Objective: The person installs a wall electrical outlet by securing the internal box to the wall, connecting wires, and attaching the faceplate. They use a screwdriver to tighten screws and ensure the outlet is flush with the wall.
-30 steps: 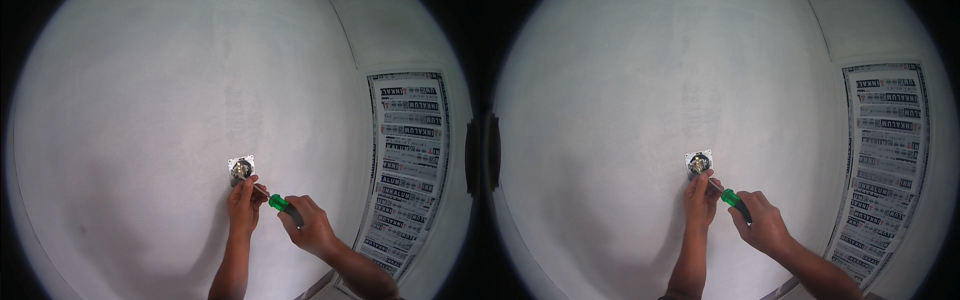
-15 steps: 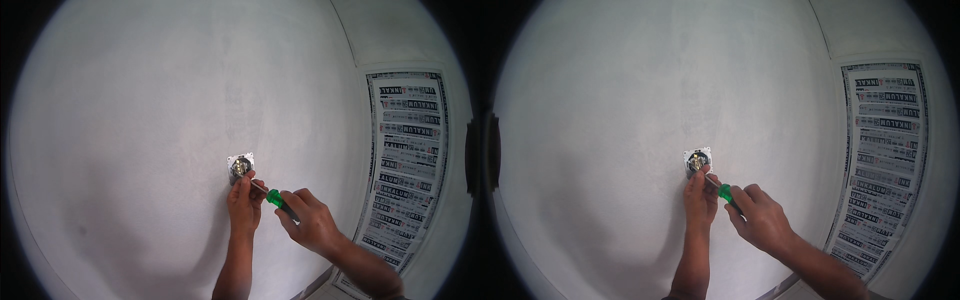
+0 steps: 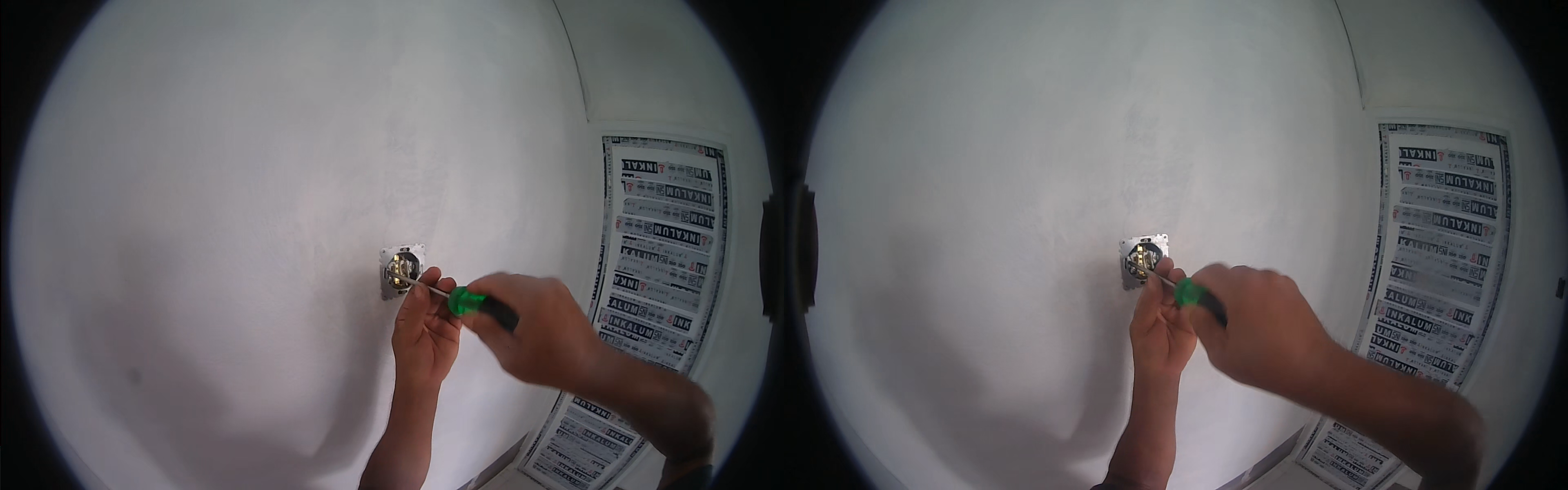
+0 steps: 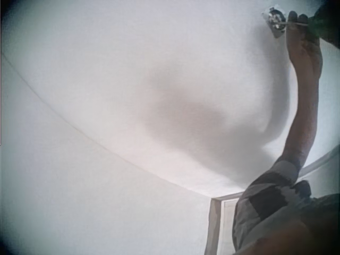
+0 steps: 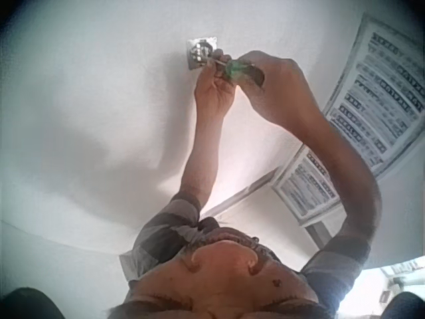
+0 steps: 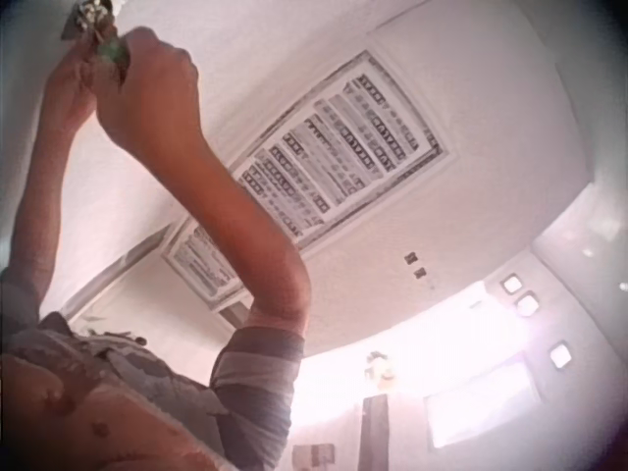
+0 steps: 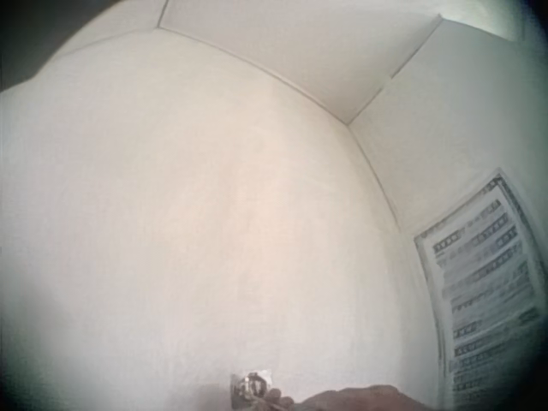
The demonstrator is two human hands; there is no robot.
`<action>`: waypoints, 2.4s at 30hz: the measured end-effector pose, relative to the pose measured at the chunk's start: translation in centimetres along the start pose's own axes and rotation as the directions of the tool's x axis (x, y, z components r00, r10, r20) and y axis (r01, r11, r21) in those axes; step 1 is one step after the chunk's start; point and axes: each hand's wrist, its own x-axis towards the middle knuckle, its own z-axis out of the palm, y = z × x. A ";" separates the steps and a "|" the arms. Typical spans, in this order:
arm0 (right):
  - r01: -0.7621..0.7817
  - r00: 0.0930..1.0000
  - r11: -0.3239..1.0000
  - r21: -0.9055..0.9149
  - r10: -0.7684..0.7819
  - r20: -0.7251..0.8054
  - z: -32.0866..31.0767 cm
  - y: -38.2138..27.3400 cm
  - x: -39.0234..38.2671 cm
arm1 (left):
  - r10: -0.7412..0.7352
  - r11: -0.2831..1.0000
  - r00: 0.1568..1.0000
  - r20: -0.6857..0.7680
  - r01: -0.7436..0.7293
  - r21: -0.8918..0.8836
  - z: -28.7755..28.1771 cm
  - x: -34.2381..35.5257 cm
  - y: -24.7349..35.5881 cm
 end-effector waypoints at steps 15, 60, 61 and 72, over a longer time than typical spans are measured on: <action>-0.030 0.999 0.999 0.044 0.029 0.034 -0.7 -0.9 0.7 | 0.197 0.978 0.952 -0.234 -0.175 0.113 1.3 0.5 -0.2; 0.193 0.943 0.946 -0.261 -0.252 -0.216 1.2 3.3 -3.1 | 0.056 0.899 0.994 -0.091 -0.010 0.438 1.0 2.8 0.8; 0.204 0.940 0.938 -0.280 -0.268 -0.212 1.2 3.3 -3.1 | 0.055 0.901 0.994 -0.091 -0.010 0.433 1.0 2.8 0.8; 0.195 0.972 0.934 -0.298 -0.224 -0.068 -2.7 1.8 -0.2 | 0.053 0.959 0.990 -0.130 -0.014 0.282 1.6 3.4 0.5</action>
